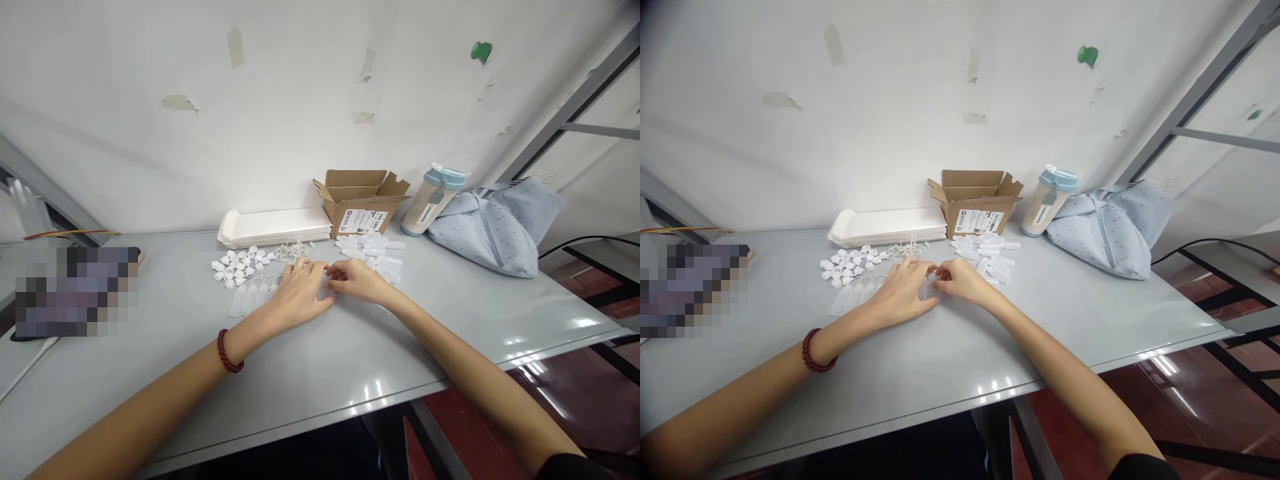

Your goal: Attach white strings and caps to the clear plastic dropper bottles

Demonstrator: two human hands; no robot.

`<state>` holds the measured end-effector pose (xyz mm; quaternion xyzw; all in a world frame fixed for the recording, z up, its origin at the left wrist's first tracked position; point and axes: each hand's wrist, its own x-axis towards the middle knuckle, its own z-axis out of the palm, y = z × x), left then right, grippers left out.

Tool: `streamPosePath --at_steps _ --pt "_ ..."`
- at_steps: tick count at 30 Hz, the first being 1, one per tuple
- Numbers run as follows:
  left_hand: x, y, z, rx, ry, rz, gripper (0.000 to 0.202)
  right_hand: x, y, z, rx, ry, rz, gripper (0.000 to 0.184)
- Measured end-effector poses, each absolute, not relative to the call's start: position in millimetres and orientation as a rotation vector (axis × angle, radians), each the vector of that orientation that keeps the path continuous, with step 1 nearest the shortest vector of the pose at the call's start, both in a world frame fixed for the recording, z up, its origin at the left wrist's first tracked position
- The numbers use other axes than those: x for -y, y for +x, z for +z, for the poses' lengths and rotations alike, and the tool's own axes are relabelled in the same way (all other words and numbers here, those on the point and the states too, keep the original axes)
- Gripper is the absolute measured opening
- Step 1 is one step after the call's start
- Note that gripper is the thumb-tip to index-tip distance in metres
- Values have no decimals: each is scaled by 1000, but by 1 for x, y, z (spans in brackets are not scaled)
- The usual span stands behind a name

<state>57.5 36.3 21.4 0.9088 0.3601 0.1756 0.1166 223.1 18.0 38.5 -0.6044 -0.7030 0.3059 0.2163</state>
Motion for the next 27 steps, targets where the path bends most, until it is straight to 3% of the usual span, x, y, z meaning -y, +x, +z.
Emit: streamPosePath --at_steps 11,17,22,27 --pt "-36 56 23 -1022 2662 500 39 -19 235 45 1899 -1662 882 23" --pt "-72 42 31 -1271 2559 703 32 -17 266 65 2110 -1852 662 20" --pt "-100 30 30 -1291 2623 653 37 -11 283 74 2236 -2089 639 31" --pt "-100 34 19 -1256 2657 590 39 -9 277 77 2258 -2257 535 27"
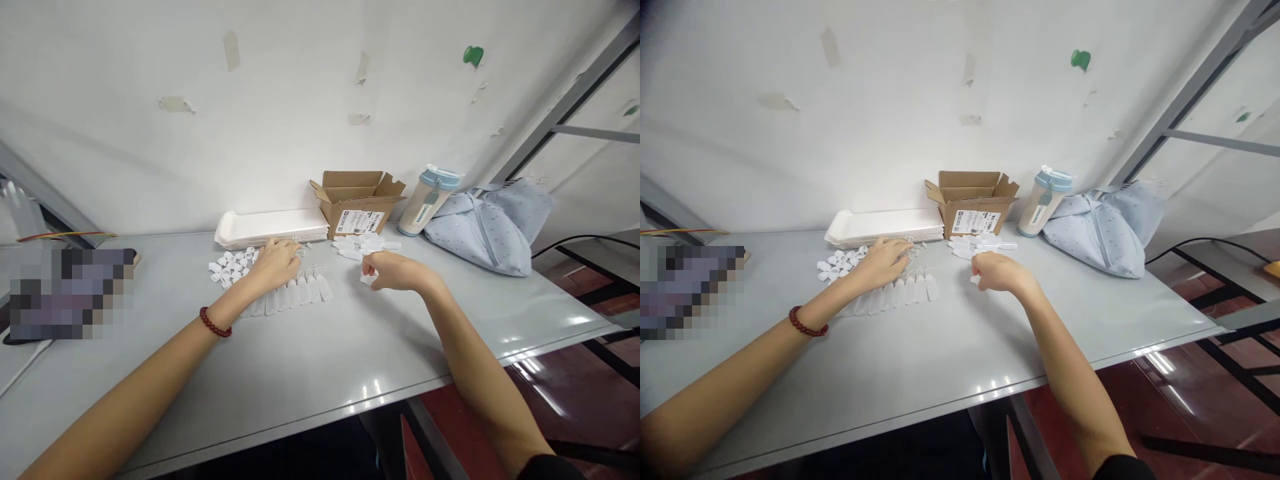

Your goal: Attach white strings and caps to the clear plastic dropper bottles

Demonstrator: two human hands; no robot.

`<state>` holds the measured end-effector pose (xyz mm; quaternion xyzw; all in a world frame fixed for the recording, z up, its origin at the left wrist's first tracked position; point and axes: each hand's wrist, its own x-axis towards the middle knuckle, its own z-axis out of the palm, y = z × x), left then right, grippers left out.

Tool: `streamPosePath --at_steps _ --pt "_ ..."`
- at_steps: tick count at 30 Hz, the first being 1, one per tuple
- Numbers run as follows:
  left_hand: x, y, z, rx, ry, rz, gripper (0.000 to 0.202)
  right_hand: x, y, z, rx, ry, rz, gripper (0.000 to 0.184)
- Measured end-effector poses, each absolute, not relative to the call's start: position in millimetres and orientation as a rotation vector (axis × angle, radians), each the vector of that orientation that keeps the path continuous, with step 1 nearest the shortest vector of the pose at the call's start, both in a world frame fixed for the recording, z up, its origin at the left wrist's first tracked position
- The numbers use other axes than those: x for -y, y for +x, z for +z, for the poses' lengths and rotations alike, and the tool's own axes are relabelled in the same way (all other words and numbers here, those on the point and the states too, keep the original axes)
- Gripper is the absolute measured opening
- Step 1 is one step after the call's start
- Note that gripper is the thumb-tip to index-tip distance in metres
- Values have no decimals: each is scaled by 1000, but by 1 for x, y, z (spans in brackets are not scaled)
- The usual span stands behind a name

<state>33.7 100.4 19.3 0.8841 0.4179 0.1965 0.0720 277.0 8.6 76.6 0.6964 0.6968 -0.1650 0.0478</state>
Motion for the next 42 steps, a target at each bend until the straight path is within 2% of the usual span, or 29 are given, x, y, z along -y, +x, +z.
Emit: streamPosePath --at_steps 7,15,21,25,33,42 --pt "-98 34 18 -1261 2636 606 42 -9 268 76 -2060 2140 -343 19" --pt "-103 27 38 -1299 2526 700 48 -10 266 71 -2100 2116 -334 23" --pt "-99 22 53 -1258 2395 823 51 -13 267 65 -2435 2136 -392 16" --pt "-94 19 61 -1165 2423 887 45 -16 257 61 -2759 2160 -392 14" --pt "-77 25 64 -833 2690 671 43 -24 246 44 -2985 2182 -380 19" --pt "-69 31 63 -742 2701 611 39 -24 245 39 -3067 2094 -199 22"
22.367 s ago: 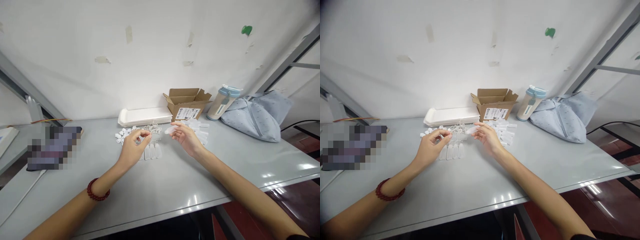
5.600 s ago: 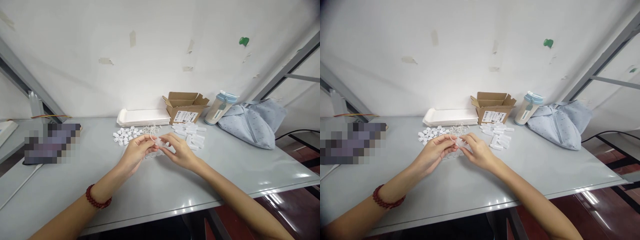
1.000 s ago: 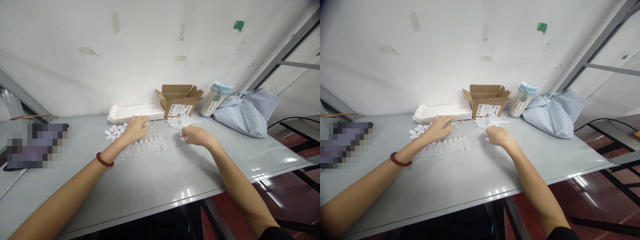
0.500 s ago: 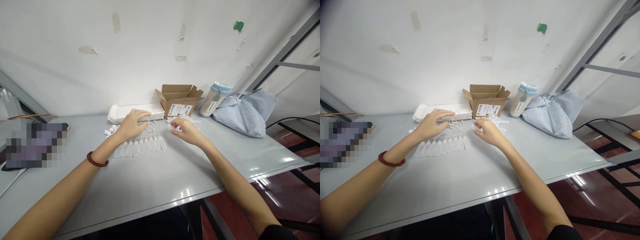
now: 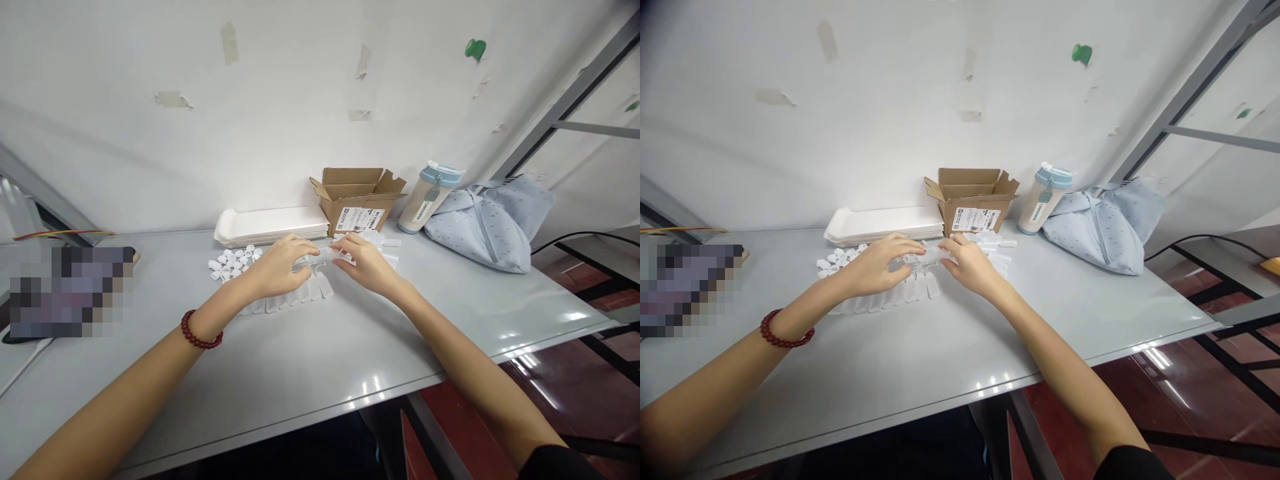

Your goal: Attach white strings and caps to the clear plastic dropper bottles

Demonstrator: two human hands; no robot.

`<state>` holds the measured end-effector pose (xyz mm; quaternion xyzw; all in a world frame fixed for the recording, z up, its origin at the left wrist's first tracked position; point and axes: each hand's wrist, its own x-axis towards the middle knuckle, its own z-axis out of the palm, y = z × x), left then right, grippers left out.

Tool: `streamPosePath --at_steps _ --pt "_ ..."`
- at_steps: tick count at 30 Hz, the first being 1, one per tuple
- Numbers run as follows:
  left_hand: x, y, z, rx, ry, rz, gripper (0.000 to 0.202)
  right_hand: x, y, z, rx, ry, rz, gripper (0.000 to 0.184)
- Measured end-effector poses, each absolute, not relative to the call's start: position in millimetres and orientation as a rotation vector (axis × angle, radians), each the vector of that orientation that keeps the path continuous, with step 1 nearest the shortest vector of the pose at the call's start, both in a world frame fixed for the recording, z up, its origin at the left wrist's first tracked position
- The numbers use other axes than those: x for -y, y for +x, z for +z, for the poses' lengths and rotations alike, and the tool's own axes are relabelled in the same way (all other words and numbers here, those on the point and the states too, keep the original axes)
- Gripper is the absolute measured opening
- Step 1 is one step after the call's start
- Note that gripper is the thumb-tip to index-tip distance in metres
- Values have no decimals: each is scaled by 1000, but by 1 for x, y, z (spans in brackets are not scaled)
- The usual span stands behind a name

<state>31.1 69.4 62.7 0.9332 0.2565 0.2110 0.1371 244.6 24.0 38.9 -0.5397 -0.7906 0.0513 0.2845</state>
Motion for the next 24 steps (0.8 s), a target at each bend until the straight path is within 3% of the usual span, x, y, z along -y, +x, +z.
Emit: streamPosePath --at_steps 16,24 --pt "-63 35 63 -738 2613 601 35 -19 239 38 2165 -1300 116 27" --pt "-59 39 62 -854 2493 801 23 -17 233 43 1937 -1267 441 17"
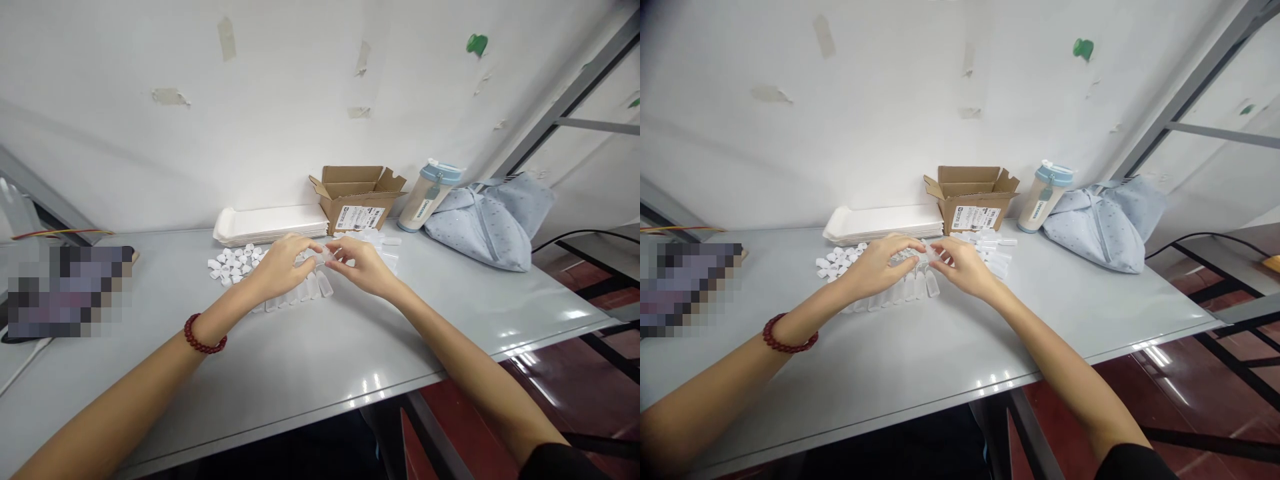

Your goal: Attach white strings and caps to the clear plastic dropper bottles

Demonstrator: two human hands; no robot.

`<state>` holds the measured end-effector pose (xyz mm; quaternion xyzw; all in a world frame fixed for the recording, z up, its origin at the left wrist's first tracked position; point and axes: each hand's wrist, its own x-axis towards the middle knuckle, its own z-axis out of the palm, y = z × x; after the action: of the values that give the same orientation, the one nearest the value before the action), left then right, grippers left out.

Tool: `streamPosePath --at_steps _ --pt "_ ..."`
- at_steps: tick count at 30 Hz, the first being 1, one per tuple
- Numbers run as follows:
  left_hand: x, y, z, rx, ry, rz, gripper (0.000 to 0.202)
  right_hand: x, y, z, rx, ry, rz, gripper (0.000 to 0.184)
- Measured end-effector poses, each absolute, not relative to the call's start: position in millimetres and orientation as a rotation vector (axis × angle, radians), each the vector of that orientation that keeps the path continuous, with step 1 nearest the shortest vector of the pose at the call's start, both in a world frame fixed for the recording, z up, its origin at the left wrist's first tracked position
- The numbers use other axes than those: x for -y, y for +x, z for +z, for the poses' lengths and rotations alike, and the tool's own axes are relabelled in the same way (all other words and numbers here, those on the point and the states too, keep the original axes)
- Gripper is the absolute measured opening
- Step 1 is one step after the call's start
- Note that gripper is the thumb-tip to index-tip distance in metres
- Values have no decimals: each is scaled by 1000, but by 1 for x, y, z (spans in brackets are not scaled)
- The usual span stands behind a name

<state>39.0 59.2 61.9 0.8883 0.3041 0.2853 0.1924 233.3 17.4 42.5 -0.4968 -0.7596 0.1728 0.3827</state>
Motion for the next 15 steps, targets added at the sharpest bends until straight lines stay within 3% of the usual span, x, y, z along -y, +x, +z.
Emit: streamPosePath --at_steps 12,15 --pt "-56 44 52 -940 2686 1075 23 -15 227 52 1270 -1055 1285 23" --pt "-57 44 52 -878 2738 1047 30 -15 228 51 1201 -982 1464 22"
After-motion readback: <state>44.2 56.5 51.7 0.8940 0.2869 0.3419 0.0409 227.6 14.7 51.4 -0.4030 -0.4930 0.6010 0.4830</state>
